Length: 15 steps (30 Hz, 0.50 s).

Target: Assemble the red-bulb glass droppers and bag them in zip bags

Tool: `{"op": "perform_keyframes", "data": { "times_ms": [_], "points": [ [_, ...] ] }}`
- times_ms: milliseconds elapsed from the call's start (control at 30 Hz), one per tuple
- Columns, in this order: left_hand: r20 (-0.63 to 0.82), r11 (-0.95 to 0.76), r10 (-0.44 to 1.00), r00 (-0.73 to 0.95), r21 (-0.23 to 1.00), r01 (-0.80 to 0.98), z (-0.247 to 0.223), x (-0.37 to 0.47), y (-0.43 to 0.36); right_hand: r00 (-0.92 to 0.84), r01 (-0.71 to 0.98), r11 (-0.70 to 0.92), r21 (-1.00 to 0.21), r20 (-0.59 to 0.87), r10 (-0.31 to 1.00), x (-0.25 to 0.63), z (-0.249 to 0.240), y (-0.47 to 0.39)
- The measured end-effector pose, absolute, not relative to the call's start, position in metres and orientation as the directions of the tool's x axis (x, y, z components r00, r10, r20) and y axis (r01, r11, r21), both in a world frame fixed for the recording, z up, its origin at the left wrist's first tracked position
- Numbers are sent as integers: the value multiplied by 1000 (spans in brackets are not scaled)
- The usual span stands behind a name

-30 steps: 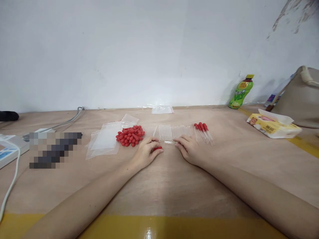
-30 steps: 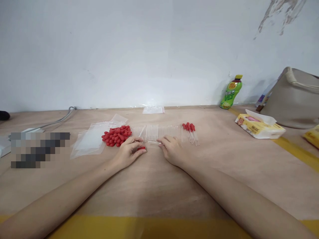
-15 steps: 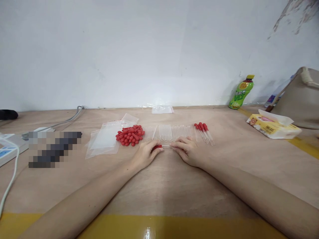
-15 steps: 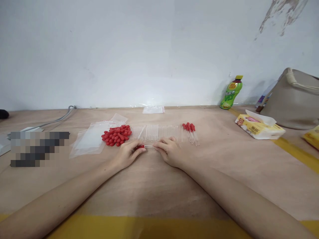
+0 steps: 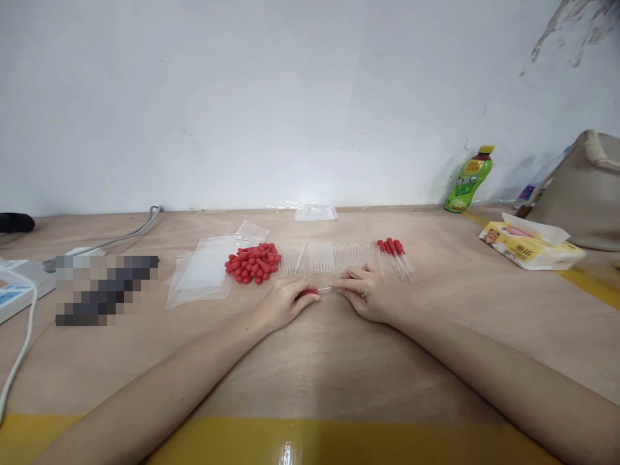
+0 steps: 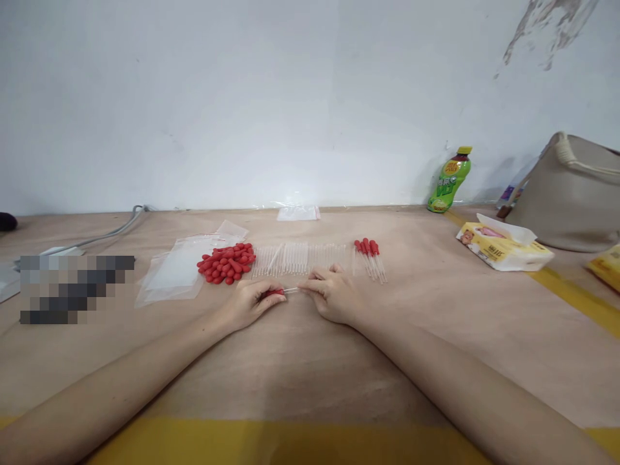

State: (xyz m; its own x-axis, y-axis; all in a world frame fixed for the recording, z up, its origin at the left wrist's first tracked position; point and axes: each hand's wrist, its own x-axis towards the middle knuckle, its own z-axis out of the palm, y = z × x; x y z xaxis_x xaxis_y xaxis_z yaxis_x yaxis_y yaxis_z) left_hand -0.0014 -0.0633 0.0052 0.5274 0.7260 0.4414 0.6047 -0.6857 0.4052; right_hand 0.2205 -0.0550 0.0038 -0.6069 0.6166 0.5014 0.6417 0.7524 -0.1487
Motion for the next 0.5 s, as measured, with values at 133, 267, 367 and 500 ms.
{"op": "perform_keyframes", "data": {
  "times_ms": [133,267,367,500],
  "points": [
    [458,-702,708,537,382,601,6,-1,-64,-648,642,765,-51,498,577,219,7,-57],
    [461,-713,697,550,362,600,5,-1,-64,-674,626,780,-11,496,548,217,5,-56],
    [458,-714,695,554,354,603,5,-1,-63,-679,623,782,-26,479,557,215,4,-57],
    [457,-684,725,515,388,618,8,0,-64,-664,618,779,-109,458,591,212,4,-58]
  ]
}}
